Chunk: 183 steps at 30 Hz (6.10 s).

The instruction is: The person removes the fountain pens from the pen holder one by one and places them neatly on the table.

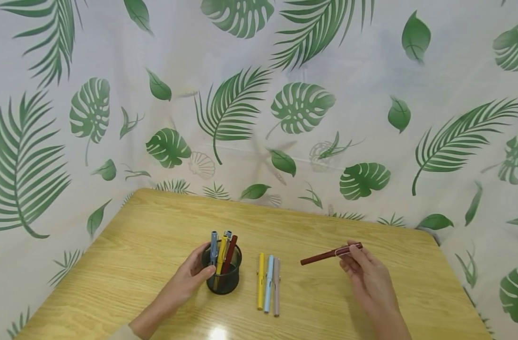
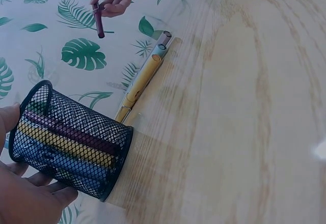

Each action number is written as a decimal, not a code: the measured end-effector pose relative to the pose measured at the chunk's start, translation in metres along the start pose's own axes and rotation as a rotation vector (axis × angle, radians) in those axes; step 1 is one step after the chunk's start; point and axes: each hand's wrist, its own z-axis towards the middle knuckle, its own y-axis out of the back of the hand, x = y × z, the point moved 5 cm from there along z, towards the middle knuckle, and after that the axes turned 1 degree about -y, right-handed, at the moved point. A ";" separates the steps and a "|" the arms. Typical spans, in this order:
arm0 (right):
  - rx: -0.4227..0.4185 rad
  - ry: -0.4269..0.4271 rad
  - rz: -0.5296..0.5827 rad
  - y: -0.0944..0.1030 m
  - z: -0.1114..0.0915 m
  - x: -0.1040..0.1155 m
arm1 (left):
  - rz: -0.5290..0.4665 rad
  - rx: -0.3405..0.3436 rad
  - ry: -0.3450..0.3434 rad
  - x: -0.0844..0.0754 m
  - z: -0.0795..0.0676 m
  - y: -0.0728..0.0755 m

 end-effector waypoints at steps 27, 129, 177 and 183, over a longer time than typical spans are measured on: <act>-0.109 0.012 -0.344 0.021 -0.008 0.013 | -0.010 0.006 -0.003 0.000 0.000 0.000; -0.327 0.038 -1.378 -0.041 0.040 -0.103 | 0.002 -0.005 0.009 0.000 -0.002 -0.001; -0.210 0.170 -1.101 -0.121 0.048 -0.112 | -0.007 -0.012 0.017 -0.001 -0.003 -0.001; -0.179 0.185 -1.085 -0.137 0.051 -0.118 | 0.006 -0.013 0.014 0.001 -0.003 0.000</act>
